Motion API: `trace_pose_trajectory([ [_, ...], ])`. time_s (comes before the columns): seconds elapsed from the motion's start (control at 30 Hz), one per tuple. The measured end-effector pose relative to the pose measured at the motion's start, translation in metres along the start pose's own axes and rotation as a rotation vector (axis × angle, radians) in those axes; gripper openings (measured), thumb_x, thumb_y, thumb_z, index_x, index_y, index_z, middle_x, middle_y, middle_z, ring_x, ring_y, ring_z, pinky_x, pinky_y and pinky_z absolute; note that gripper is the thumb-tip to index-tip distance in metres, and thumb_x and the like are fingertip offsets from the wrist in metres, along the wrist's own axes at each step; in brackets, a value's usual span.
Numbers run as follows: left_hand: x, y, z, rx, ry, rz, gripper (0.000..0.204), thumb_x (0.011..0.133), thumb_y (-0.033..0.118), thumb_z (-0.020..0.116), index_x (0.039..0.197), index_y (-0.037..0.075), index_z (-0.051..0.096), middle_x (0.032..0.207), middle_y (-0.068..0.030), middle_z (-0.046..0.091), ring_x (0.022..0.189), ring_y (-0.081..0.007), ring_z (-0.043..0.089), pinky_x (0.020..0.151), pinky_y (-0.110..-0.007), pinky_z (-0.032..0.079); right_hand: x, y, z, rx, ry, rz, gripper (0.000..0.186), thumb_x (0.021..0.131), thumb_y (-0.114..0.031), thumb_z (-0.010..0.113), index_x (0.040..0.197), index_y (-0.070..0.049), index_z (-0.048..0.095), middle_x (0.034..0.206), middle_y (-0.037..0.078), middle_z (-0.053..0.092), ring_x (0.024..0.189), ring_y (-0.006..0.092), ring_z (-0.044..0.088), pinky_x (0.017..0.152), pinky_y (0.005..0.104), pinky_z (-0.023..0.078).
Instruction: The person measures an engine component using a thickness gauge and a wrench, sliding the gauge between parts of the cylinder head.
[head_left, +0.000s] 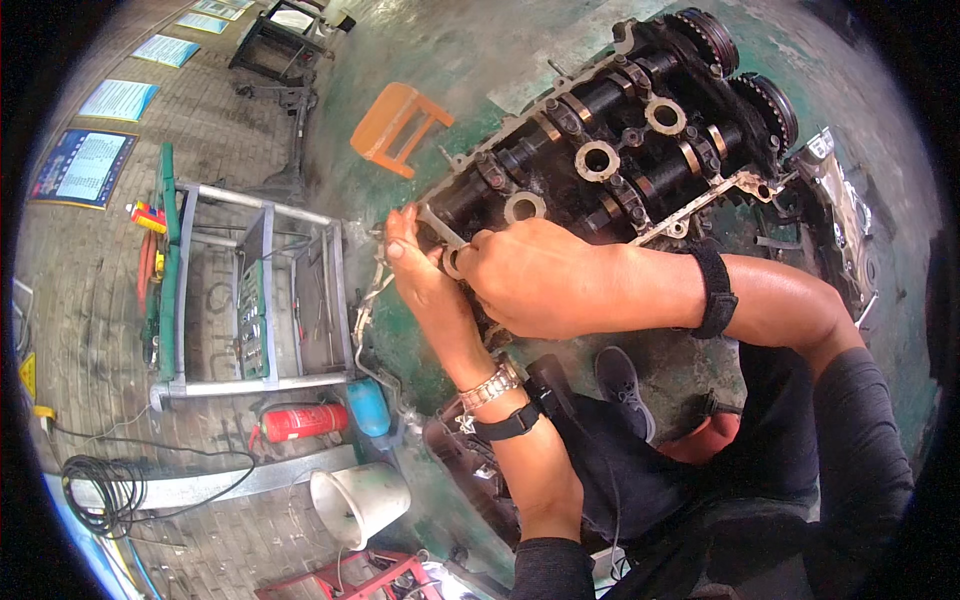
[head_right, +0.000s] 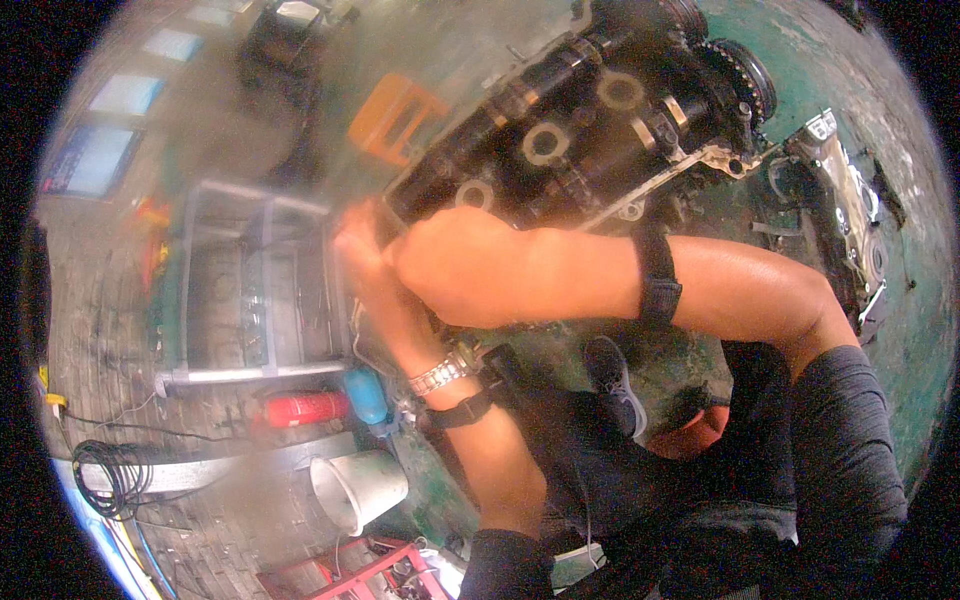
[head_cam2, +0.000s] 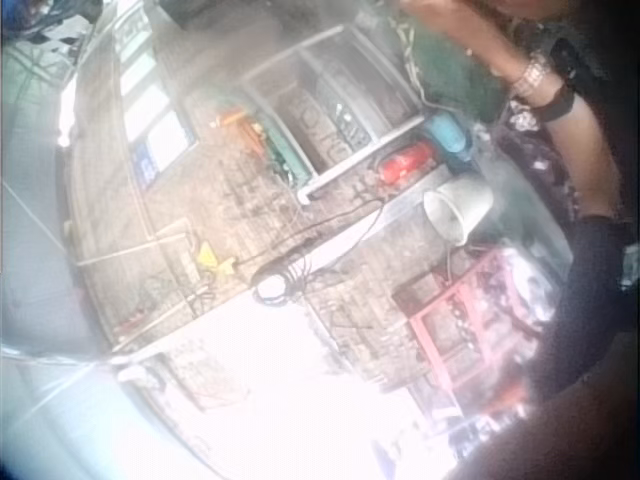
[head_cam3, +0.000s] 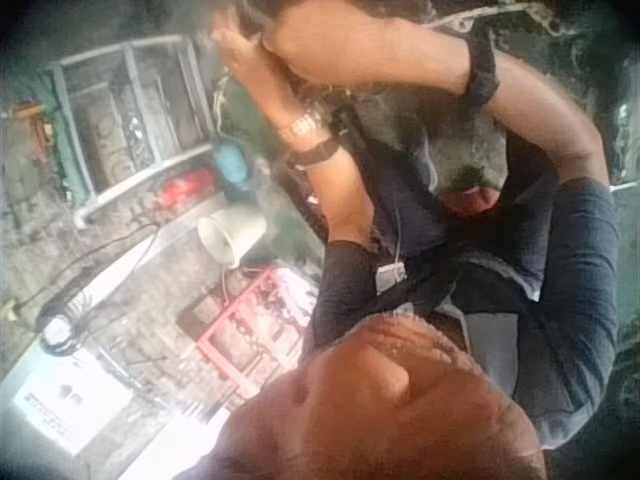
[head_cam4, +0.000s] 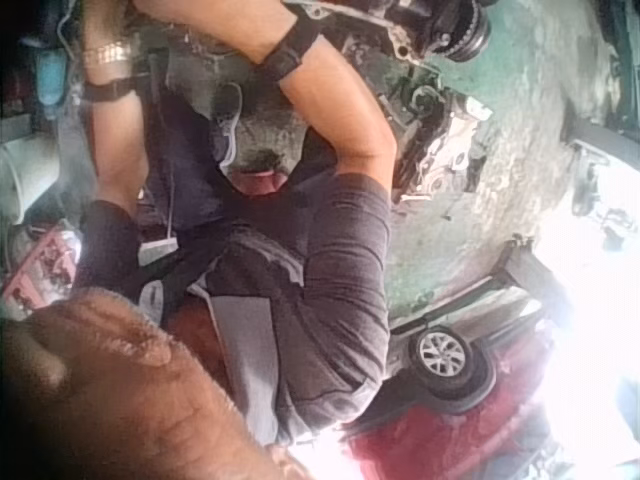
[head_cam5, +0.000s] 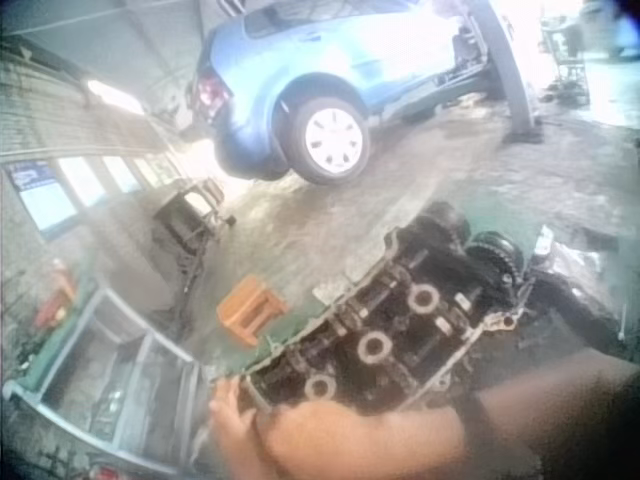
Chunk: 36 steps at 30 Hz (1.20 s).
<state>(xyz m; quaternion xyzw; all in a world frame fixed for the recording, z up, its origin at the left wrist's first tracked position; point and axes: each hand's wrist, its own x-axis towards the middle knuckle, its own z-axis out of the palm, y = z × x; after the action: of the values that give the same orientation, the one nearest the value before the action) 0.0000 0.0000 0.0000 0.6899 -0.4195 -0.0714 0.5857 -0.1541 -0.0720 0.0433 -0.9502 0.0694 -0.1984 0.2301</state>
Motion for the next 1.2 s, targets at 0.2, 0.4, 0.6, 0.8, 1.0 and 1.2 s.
trace_pose_trajectory([
  [0.2,-0.005,-0.004,0.003,0.079,0.085,0.078,0.088,0.104,0.068,0.027,0.152,-0.004,0.037,0.15,-0.0198,0.05,0.138,-0.0296,0.048,0.106,-0.043,0.041,0.007,0.016,-0.015,0.143,0.288,0.054,0.015,0.082,-0.001,0.06,0.093,0.007,0.065,0.08,0.024,0.066,0.076,0.0432,0.067,0.069,0.049,0.056],
  [0.4,-0.006,0.008,0.002,-0.082,0.105,-0.029,0.089,0.104,0.069,0.028,0.151,-0.006,0.037,0.148,-0.0212,0.051,0.137,-0.0309,0.048,0.105,-0.044,0.041,0.021,0.046,-0.04,0.15,0.541,0.146,0.019,0.09,-0.002,0.058,0.103,0.006,0.069,0.07,0.018,0.067,0.057,0.021,0.066,0.056,0.0341,0.053],
  [0.6,-0.006,0.005,0.004,-0.094,0.105,-0.014,0.091,0.103,0.07,0.027,0.15,-0.008,0.036,0.146,-0.0246,0.051,0.136,-0.0332,0.049,0.105,-0.046,0.041,0.021,0.062,-0.039,0.494,0.426,0.299,0.02,0.092,-0.002,0.055,0.105,0.008,0.066,0.075,0.008,0.065,0.054,0.0132,0.06,0.053,0.0294,0.05],
  [0.8,-0.005,0.004,0.004,-0.095,0.09,-0.015,0.091,0.104,0.068,0.025,0.149,-0.009,0.037,0.144,-0.0262,0.051,0.133,-0.0337,0.051,0.106,-0.046,0.042,0.025,0.066,-0.036,0.577,0.342,0.378,0.02,0.094,-0.003,0.054,0.107,0.007,0.066,0.077,0.008,0.065,0.055,0.0129,0.061,0.051,0.0286,0.051],
  [1.0,-0.004,0.003,0.004,-0.112,0.086,-0.013,0.09,0.104,0.068,0.025,0.149,-0.009,0.038,0.142,-0.0255,0.053,0.129,-0.0324,0.053,0.105,-0.043,0.042,0.025,0.063,-0.036,0.639,0.31,0.429,0.023,0.095,-0.004,0.053,0.109,0.008,0.066,0.079,0.009,0.067,0.054,0.0121,0.061,0.051,0.0277,0.053],
  [1.2,-0.005,0.002,0.005,-0.099,0.084,0.008,0.091,0.104,0.069,0.025,0.149,-0.009,0.038,0.141,-0.0249,0.054,0.128,-0.0322,0.054,0.104,-0.043,0.043,0.026,0.063,-0.037,0.73,0.266,0.452,0.024,0.096,-0.004,0.053,0.114,0.009,0.064,0.08,0.01,0.066,0.055,0.0127,0.061,0.051,0.0284,0.054],
])
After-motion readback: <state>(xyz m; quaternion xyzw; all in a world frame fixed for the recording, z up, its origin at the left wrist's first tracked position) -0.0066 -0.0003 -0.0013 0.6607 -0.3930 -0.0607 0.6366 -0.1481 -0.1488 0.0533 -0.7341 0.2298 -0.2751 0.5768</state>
